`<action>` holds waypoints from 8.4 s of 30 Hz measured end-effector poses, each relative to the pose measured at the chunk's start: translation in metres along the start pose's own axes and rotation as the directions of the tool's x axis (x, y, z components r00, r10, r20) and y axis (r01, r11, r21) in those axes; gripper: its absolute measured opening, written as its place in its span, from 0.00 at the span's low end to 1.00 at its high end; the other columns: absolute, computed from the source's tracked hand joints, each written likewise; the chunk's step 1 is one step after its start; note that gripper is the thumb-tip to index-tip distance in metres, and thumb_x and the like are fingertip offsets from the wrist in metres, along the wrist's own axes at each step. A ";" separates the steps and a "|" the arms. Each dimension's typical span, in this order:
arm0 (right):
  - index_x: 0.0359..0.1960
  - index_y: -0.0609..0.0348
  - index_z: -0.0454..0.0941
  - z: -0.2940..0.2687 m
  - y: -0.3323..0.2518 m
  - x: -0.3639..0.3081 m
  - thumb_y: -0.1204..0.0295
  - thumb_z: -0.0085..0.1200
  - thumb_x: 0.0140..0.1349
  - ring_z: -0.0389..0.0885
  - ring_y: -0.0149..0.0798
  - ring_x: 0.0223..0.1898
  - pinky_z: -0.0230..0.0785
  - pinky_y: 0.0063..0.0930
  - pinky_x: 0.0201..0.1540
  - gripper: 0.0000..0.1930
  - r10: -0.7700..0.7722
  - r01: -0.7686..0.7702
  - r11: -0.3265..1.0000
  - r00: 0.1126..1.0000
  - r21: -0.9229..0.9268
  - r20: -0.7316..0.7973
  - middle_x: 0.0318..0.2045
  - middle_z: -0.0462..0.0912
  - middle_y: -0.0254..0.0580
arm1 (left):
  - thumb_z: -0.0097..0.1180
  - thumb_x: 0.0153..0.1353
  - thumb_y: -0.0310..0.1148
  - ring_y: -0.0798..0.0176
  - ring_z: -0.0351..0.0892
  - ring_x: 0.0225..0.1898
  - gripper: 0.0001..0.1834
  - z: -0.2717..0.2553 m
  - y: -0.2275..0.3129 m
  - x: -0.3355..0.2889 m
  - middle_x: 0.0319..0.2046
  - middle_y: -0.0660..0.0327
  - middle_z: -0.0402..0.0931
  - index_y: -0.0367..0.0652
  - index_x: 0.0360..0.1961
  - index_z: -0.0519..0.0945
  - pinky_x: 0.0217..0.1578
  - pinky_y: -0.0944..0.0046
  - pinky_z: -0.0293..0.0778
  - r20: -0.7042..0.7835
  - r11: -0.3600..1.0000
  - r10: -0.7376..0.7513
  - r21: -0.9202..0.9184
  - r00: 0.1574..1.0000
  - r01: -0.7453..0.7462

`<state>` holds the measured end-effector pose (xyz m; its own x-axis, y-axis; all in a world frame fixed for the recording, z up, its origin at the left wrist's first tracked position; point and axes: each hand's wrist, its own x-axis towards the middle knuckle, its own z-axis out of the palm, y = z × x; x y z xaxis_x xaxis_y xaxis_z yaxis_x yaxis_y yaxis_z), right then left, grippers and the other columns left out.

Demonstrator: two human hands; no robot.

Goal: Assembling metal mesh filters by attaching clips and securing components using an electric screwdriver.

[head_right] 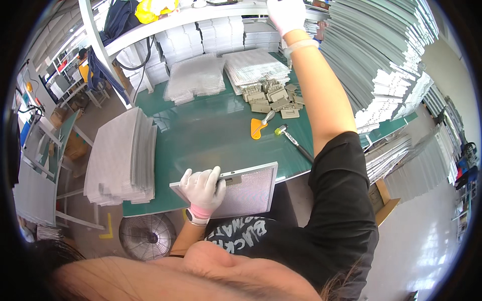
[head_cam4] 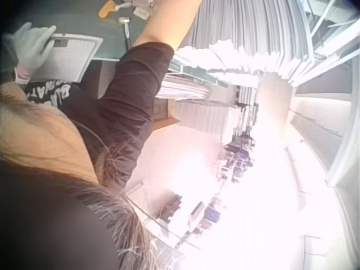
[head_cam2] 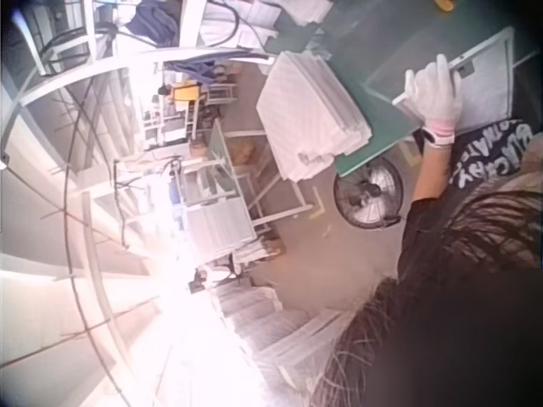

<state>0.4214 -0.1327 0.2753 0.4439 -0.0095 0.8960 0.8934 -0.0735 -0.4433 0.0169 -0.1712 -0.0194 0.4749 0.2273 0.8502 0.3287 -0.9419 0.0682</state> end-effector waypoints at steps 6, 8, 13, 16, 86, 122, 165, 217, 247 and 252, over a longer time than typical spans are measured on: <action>0.50 0.56 0.77 -0.044 -0.031 -0.012 0.73 0.56 0.61 0.74 0.24 0.25 0.69 0.22 0.28 0.14 -0.380 -0.366 0.124 0.841 0.922 0.385 0.27 0.76 0.28 | 0.66 0.51 0.40 0.67 0.76 0.32 0.17 0.002 -0.001 0.004 0.31 0.72 0.76 0.54 0.44 0.84 0.56 0.52 0.65 -0.014 0.999 -0.008 0.044 1.000 0.008; 0.47 0.52 0.78 -0.058 -0.057 -0.037 0.68 0.55 0.68 0.75 0.26 0.24 0.72 0.24 0.27 0.08 0.159 -0.521 0.436 0.847 0.734 0.507 0.27 0.77 0.28 | 0.66 0.51 0.40 0.67 0.76 0.33 0.17 0.001 -0.002 0.001 0.32 0.72 0.77 0.54 0.44 0.84 0.56 0.52 0.65 0.002 0.999 -0.026 0.047 1.000 0.026; 0.55 0.51 0.74 -0.096 -0.073 -0.083 0.65 0.56 0.70 0.81 0.30 0.32 0.77 0.28 0.35 0.14 0.010 -0.706 0.002 0.709 0.709 0.705 0.35 0.81 0.32 | 0.66 0.51 0.40 0.65 0.77 0.36 0.19 -0.006 0.003 0.006 0.34 0.70 0.78 0.52 0.46 0.83 0.57 0.49 0.66 0.043 0.999 -0.024 0.032 0.999 0.023; 0.67 0.62 0.67 -0.119 -0.080 -0.135 0.57 0.51 0.73 0.78 0.41 0.58 0.71 0.37 0.62 0.28 0.242 -0.699 0.075 0.704 0.711 0.667 0.60 0.77 0.48 | 0.66 0.52 0.41 0.62 0.77 0.38 0.20 -0.009 0.002 0.012 0.36 0.67 0.79 0.49 0.47 0.82 0.58 0.45 0.64 0.083 0.998 -0.039 -0.040 0.996 0.042; 0.44 0.69 0.75 -0.207 -0.036 -0.299 0.47 0.67 0.52 0.67 0.25 0.21 0.59 0.19 0.27 0.34 0.064 -0.913 -0.022 0.406 0.408 0.912 0.17 0.69 0.28 | 0.50 0.63 0.26 0.76 0.69 0.26 0.06 -0.048 0.050 0.180 0.25 0.66 0.74 0.36 0.30 0.77 0.29 0.70 0.67 0.683 0.261 0.412 -0.722 0.602 0.641; 0.51 0.68 0.76 -0.209 -0.041 -0.302 0.52 0.64 0.58 0.67 0.21 0.24 0.58 0.16 0.27 0.30 -0.002 -0.911 0.050 0.410 0.409 0.912 0.27 0.75 0.33 | 0.56 0.50 0.35 0.68 0.66 0.19 0.07 -0.059 0.131 0.118 0.19 0.65 0.65 0.43 0.24 0.75 0.21 0.66 0.59 -0.094 0.401 0.875 -0.406 0.474 -0.821; 0.48 0.65 0.77 -0.205 -0.041 -0.295 0.51 0.63 0.57 0.67 0.24 0.25 0.58 0.18 0.29 0.28 -0.049 -0.916 0.034 0.397 0.399 0.916 0.26 0.74 0.32 | 0.73 0.47 0.44 0.40 0.75 0.52 0.44 -0.055 0.028 0.144 0.52 0.49 0.75 0.41 0.64 0.69 0.57 0.46 0.68 0.276 0.498 0.620 -0.862 0.734 -0.096; 0.42 0.67 0.78 -0.220 -0.036 -0.303 0.54 0.75 0.41 0.65 0.25 0.20 0.53 0.19 0.25 0.32 -0.127 -0.916 -0.229 0.363 0.328 0.923 0.23 0.74 0.31 | 0.62 0.50 0.23 0.57 0.72 0.55 0.30 -0.009 0.079 0.083 0.55 0.53 0.64 0.40 0.58 0.76 0.53 0.57 0.74 0.323 0.141 0.235 -0.945 0.917 0.296; 0.41 0.65 0.75 -0.225 -0.028 -0.304 0.54 0.73 0.47 0.67 0.26 0.22 0.57 0.20 0.27 0.30 -0.177 -0.921 -0.210 0.366 0.328 0.914 0.20 0.72 0.30 | 0.45 0.57 0.17 0.59 0.74 0.46 0.20 -0.022 0.104 0.068 0.44 0.53 0.74 0.35 0.49 0.80 0.52 0.61 0.70 0.397 0.075 0.190 -0.918 0.898 0.390; 0.40 0.64 0.75 -0.229 -0.038 -0.300 0.49 0.73 0.45 0.69 0.25 0.24 0.59 0.20 0.29 0.32 -0.061 -0.937 -0.085 0.343 0.337 0.937 0.22 0.73 0.30 | 0.47 0.54 0.15 0.59 0.75 0.45 0.20 -0.020 0.102 0.063 0.43 0.55 0.73 0.36 0.47 0.82 0.50 0.63 0.71 0.456 0.126 0.122 -0.888 0.882 0.442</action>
<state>0.2381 -0.3556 0.0292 0.1634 0.9360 0.3117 -0.4687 0.3516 -0.8104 0.0644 -0.2579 0.0520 0.8310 0.1979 0.5198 -0.4739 -0.2374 0.8480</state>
